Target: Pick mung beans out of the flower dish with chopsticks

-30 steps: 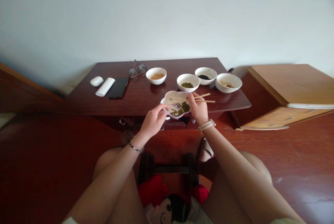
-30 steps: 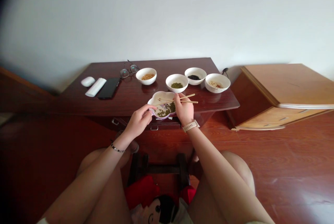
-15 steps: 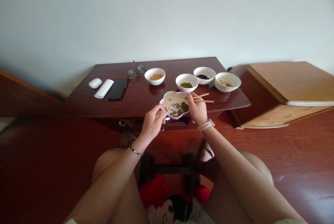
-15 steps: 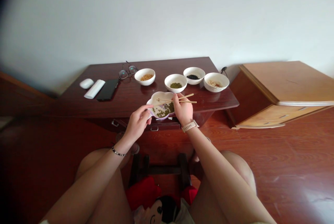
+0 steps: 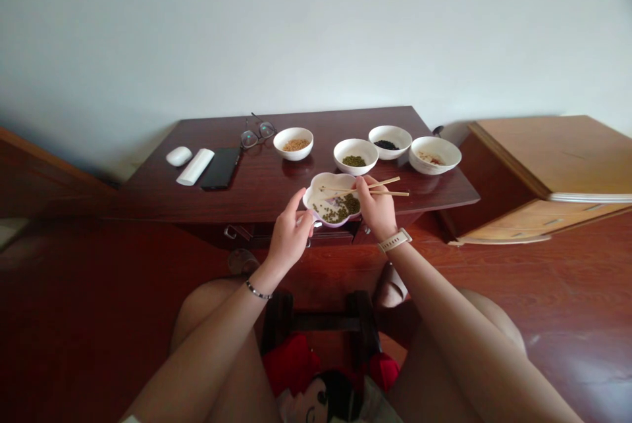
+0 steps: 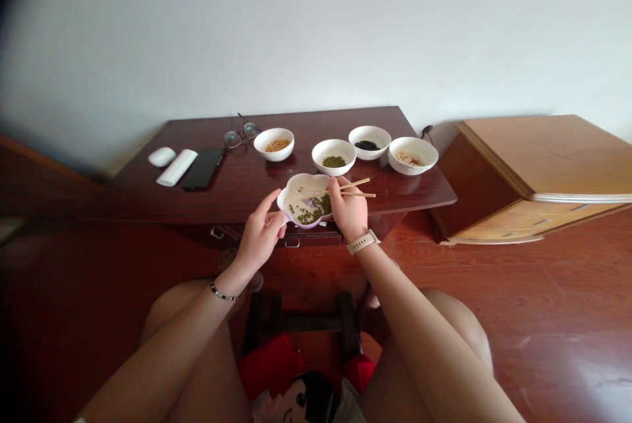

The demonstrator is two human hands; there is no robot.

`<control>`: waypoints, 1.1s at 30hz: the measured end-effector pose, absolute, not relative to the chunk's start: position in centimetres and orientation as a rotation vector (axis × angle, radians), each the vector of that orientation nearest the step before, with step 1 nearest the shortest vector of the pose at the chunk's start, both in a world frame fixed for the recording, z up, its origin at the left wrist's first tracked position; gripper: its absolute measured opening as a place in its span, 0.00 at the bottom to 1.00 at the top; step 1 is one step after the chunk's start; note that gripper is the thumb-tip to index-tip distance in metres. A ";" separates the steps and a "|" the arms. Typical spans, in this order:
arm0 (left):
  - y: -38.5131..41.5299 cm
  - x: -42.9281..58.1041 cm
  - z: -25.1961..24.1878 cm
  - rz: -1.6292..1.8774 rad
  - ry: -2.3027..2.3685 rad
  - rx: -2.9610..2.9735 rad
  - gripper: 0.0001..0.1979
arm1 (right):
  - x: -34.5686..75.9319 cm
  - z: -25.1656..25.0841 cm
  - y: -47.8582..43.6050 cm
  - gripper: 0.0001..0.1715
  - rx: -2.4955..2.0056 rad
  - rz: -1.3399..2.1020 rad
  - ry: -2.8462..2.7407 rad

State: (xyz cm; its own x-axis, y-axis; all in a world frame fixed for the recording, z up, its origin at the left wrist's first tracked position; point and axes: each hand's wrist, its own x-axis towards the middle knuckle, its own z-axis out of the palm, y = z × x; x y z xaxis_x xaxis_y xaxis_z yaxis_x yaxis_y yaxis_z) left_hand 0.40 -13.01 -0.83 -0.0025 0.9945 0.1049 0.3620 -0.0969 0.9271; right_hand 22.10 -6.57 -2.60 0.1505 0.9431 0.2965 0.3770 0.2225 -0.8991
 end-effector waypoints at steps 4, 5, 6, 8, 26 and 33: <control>-13.1 0.4 -0.8 1.103 1.461 1.572 0.31 | 22.1 -2.4 -6.8 0.25 -1.356 0.674 -1.416; -13.1 0.4 -0.8 1.100 1.464 1.574 0.31 | 22.1 -2.3 -6.8 0.24 -1.356 0.675 -1.415; -13.1 0.5 -0.8 1.097 1.465 1.573 0.31 | 22.1 -2.3 -6.8 0.24 -1.355 0.676 -1.414; -13.1 0.5 -0.9 1.091 1.465 1.568 0.31 | 22.1 -2.3 -6.7 0.24 -1.354 0.677 -1.412; -13.2 0.4 -1.0 1.063 1.491 1.627 0.31 | 22.0 -2.3 -6.6 0.25 -1.384 0.657 -1.398; -13.1 0.4 -1.0 1.048 1.486 1.621 0.31 | 22.0 -2.5 -6.3 0.25 -1.390 0.650 -1.399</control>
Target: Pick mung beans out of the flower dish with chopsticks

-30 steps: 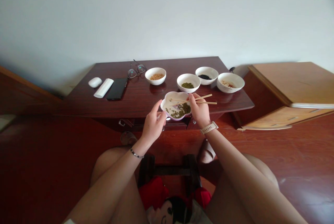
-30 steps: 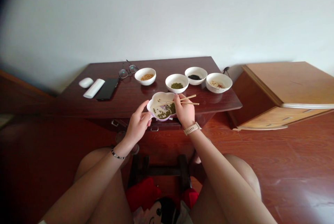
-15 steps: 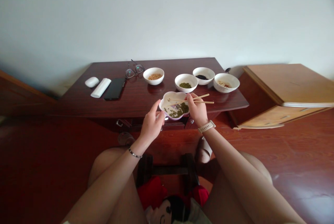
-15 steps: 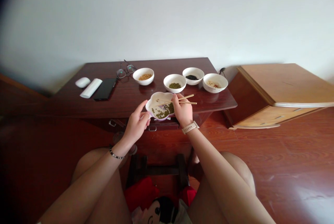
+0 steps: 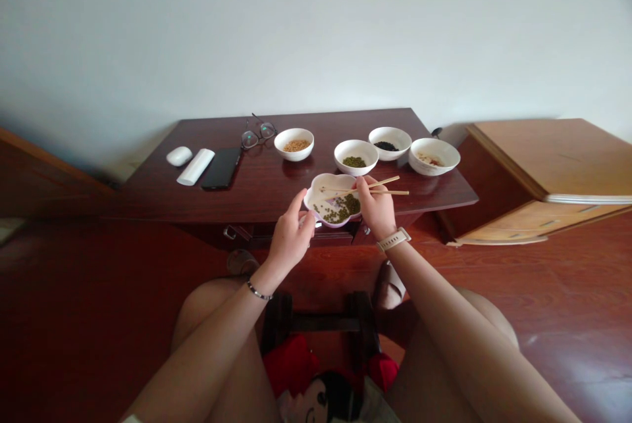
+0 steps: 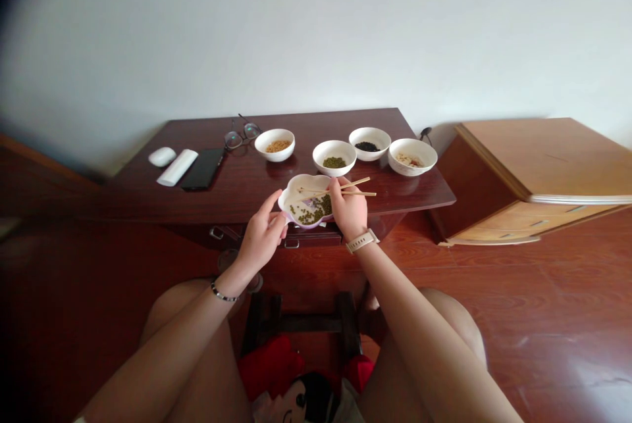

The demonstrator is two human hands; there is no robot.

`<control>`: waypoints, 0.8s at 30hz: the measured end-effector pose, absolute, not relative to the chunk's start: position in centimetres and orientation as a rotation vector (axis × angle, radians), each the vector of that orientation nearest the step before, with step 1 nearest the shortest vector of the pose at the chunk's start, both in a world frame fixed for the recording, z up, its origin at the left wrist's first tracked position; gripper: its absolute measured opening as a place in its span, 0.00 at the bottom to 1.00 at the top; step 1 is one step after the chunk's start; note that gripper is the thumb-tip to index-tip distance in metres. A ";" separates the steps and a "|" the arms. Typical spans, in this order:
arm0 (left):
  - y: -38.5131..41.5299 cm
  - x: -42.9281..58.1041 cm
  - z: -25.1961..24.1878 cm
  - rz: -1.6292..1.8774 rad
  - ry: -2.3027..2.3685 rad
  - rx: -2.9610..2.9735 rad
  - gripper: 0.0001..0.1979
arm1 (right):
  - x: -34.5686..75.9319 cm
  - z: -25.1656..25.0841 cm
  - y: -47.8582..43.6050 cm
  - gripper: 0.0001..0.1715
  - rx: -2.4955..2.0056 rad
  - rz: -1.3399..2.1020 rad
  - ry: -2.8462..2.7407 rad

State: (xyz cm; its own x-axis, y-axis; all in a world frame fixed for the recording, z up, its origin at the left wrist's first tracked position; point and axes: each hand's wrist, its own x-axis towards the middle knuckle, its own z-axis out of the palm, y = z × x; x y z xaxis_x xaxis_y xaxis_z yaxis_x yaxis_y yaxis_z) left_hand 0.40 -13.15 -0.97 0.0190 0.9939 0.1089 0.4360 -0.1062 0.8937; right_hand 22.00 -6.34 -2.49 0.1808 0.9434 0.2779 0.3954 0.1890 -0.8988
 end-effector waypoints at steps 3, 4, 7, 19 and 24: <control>-13.2 0.5 -0.9 1.061 1.479 1.620 0.31 | 22.0 -2.5 -6.3 0.25 -1.395 0.649 -1.406; -13.2 0.5 -0.9 1.064 1.480 1.618 0.31 | 22.0 -2.5 -6.3 0.25 -1.395 0.650 -1.407; -13.2 0.5 -0.8 1.061 1.488 1.615 0.31 | 22.0 -2.5 -6.3 0.25 -1.386 0.659 -1.404; -13.1 0.6 -0.9 1.049 1.497 1.662 0.31 | 22.2 -2.3 -6.5 0.24 -1.368 0.670 -1.401; -13.0 0.5 -1.0 1.047 1.498 1.676 0.31 | 22.2 -2.3 -6.5 0.24 -1.363 0.681 -1.398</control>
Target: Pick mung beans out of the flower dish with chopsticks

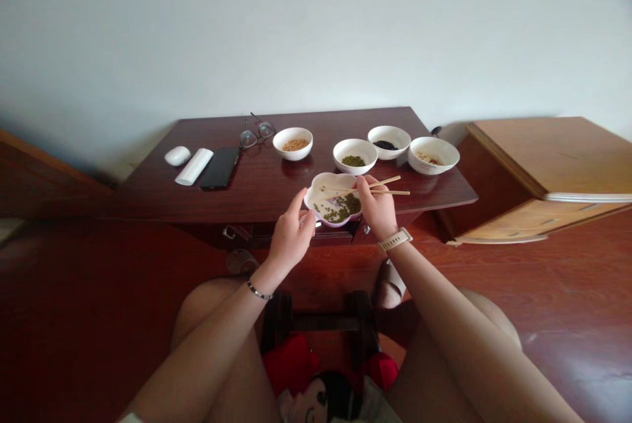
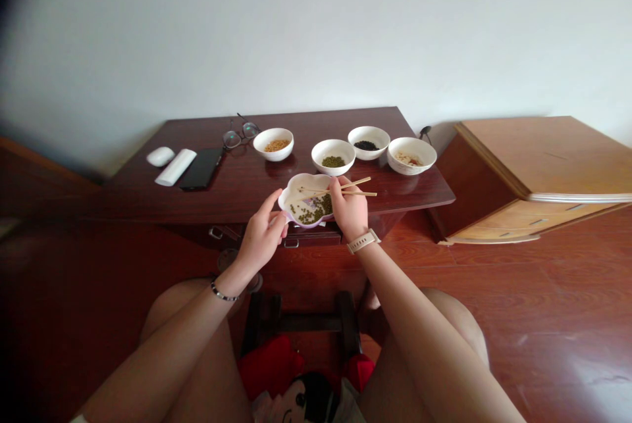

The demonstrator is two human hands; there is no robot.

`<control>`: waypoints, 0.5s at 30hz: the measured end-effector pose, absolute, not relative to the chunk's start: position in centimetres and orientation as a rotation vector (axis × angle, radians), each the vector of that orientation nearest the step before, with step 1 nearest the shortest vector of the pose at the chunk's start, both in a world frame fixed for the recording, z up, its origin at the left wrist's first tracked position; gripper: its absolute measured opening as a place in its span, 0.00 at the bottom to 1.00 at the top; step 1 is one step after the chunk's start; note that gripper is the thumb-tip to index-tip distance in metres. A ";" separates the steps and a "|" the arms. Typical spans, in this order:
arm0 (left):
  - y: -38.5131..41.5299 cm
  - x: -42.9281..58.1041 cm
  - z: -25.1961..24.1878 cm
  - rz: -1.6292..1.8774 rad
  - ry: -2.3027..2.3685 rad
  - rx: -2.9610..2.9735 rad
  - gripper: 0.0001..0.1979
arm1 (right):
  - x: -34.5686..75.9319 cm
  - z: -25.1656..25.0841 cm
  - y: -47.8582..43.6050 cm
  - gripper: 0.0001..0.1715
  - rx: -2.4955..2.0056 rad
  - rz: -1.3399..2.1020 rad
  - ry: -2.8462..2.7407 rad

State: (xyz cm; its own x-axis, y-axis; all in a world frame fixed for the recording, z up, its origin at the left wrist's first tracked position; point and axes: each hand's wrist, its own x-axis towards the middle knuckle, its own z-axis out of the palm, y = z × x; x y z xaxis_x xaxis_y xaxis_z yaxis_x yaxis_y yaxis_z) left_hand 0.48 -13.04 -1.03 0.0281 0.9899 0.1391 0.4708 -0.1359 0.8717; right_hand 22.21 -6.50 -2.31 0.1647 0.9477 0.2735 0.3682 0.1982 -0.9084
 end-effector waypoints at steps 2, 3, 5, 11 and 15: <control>-13.0 0.4 -1.1 1.045 1.492 1.687 0.30 | 22.2 -2.4 -6.5 0.24 -1.365 0.680 -1.392; -13.0 0.4 -1.1 1.045 1.487 1.691 0.31 | 22.2 -2.4 -6.4 0.24 -1.367 0.679 -1.391; -13.0 0.4 -1.1 1.047 1.482 1.692 0.31 | 22.2 -2.4 -6.4 0.24 -1.373 0.676 -1.392; -13.1 0.5 -1.0 1.043 1.490 1.678 0.31 | 22.2 -2.3 -6.4 0.24 -1.380 0.677 -1.401; -13.1 0.5 -0.9 1.042 1.490 1.668 0.31 | 22.2 -2.2 -6.5 0.25 -1.381 0.674 -1.404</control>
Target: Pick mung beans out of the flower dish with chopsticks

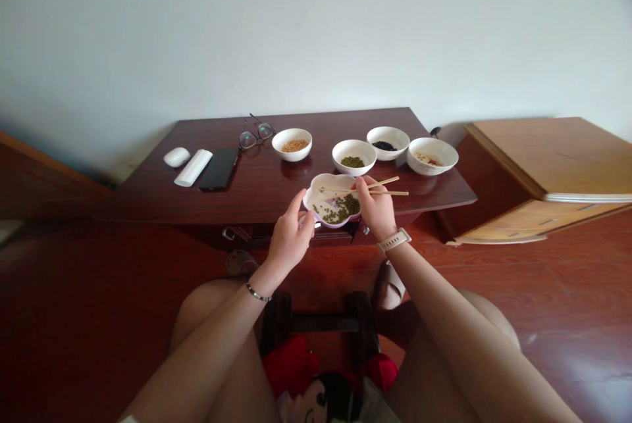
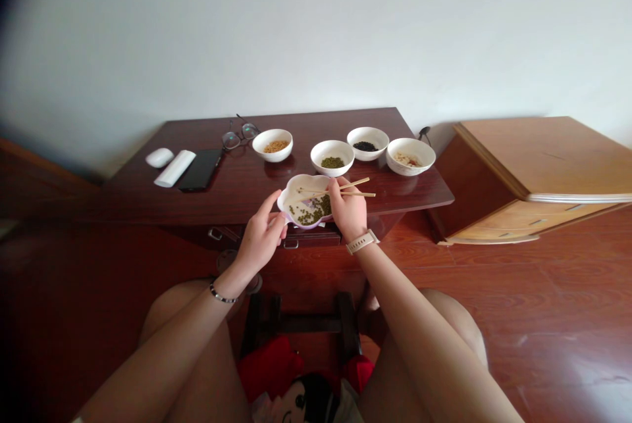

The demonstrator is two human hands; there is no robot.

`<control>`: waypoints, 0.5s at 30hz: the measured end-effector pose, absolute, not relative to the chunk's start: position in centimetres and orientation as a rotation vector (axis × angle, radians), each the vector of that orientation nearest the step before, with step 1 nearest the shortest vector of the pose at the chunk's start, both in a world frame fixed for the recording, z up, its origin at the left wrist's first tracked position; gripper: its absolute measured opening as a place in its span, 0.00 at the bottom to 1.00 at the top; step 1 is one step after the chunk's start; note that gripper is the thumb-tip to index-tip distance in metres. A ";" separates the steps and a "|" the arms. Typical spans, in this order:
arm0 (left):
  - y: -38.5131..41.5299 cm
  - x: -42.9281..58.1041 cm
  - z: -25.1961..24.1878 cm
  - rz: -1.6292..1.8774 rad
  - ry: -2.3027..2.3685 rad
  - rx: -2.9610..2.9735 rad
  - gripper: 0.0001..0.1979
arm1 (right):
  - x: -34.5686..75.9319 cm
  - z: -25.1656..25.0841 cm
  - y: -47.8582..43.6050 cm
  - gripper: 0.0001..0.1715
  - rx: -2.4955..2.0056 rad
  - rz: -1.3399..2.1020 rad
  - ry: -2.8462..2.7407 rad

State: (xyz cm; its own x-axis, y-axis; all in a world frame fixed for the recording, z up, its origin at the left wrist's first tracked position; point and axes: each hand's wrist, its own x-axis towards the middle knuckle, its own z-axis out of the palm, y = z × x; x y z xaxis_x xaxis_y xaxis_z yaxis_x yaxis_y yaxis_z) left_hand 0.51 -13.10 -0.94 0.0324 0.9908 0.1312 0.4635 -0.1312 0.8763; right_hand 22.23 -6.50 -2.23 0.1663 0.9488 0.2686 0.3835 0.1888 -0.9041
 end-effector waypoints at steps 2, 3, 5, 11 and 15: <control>-13.1 0.5 -0.9 1.047 1.485 1.669 0.31 | 22.2 -2.2 -6.5 0.24 -1.378 0.680 -1.406; -13.1 0.5 -0.9 1.050 1.482 1.669 0.30 | 22.2 -2.2 -6.6 0.24 -1.376 0.683 -1.405; -13.1 0.5 -0.9 1.054 1.481 1.666 0.30 | 22.2 -2.2 -6.6 0.24 -1.374 0.683 -1.402; -13.0 0.5 -1.0 1.031 1.498 1.679 0.31 | 22.2 -2.1 -6.6 0.24 -1.375 0.684 -1.411; -13.0 0.6 -1.0 1.027 1.512 1.684 0.31 | 22.2 -2.2 -6.5 0.25 -1.367 0.686 -1.403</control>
